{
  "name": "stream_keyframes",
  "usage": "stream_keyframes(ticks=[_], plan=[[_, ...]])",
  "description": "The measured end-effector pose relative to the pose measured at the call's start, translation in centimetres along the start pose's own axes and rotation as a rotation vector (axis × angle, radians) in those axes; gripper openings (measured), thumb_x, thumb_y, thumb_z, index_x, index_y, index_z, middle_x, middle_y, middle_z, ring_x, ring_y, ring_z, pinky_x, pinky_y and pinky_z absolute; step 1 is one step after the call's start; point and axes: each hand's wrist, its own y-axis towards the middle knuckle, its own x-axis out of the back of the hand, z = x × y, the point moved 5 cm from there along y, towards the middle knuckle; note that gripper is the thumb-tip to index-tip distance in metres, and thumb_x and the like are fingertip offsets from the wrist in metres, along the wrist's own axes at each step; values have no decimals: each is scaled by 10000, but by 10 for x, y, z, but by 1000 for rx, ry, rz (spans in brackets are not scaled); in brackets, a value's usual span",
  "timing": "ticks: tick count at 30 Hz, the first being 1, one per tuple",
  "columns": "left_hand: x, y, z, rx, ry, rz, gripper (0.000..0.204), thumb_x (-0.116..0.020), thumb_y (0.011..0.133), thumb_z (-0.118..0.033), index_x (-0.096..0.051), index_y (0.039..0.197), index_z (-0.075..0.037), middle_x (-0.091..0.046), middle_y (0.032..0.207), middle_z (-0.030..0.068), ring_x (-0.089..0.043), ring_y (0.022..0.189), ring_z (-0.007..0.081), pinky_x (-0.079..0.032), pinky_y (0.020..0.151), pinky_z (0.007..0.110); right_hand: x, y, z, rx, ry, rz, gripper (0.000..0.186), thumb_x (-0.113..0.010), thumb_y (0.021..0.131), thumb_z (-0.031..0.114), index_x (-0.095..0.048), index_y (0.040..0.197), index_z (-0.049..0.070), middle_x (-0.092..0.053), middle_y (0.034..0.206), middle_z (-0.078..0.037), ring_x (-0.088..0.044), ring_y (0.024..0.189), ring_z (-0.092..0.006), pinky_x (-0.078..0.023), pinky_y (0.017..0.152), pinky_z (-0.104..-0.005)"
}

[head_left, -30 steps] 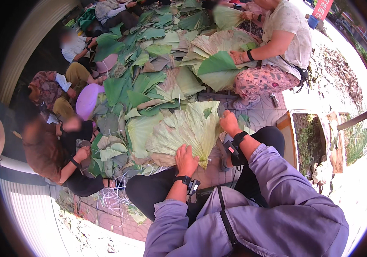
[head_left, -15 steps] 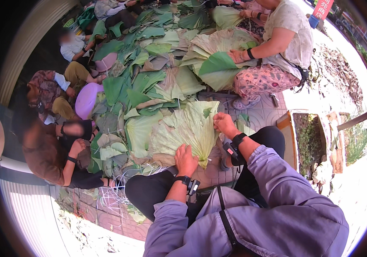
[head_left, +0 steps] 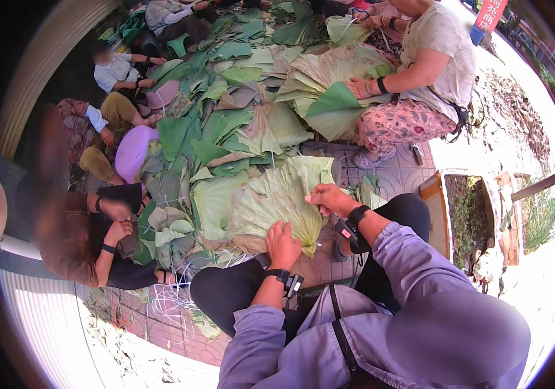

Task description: The person sits on a low stool and weaves a small basket using a white plastic strip. They pull the strip through the woven frame, adjust the tension, and secure the weave. The person also handles large green leaves, folding them and placing them on a pile.

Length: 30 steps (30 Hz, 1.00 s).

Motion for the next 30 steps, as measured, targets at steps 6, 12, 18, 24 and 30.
stream_keyframes(ticks=[6,12,18,24,30], plan=[[1,1,3,4,8,-5,627,-812,768,-226,-614,1338,-52,-502,1461,163,-414,1397,364,-344,1149,483,-11,8,4,146,-29,65,227,-821,886,281,-677,906,106,-601,771,67,-556,713,-82,-479,659,-272],[0,5,1,-20,-1,-7,634,-811,759,-230,-613,1335,-52,-503,1455,176,-414,1395,376,-339,1151,491,1,20,-6,178,-68,37,215,-785,914,305,-685,920,116,-627,843,46,-582,771,-109,-495,706,-298],[3,5,3,-14,0,0,636,-803,766,-237,-608,1341,-46,-505,1452,179,-415,1392,383,-337,1149,498,-2,14,4,98,27,-90,147,-746,925,230,-679,977,110,-642,846,28,-605,747,-131,-506,682,-314],[3,8,0,-21,-17,10,642,-804,768,-240,-609,1348,-46,-495,1462,175,-404,1399,382,-333,1151,497,16,17,4,126,75,-236,158,-759,880,113,-639,982,125,-635,838,26,-579,707,-124,-481,642,-332],[3,6,4,-9,-3,13,638,-799,769,-241,-609,1346,-47,-492,1463,176,-397,1404,382,-333,1149,496,17,6,14,66,389,-241,248,-763,827,21,-562,874,159,-586,765,33,-548,653,-133,-440,604,-337]])
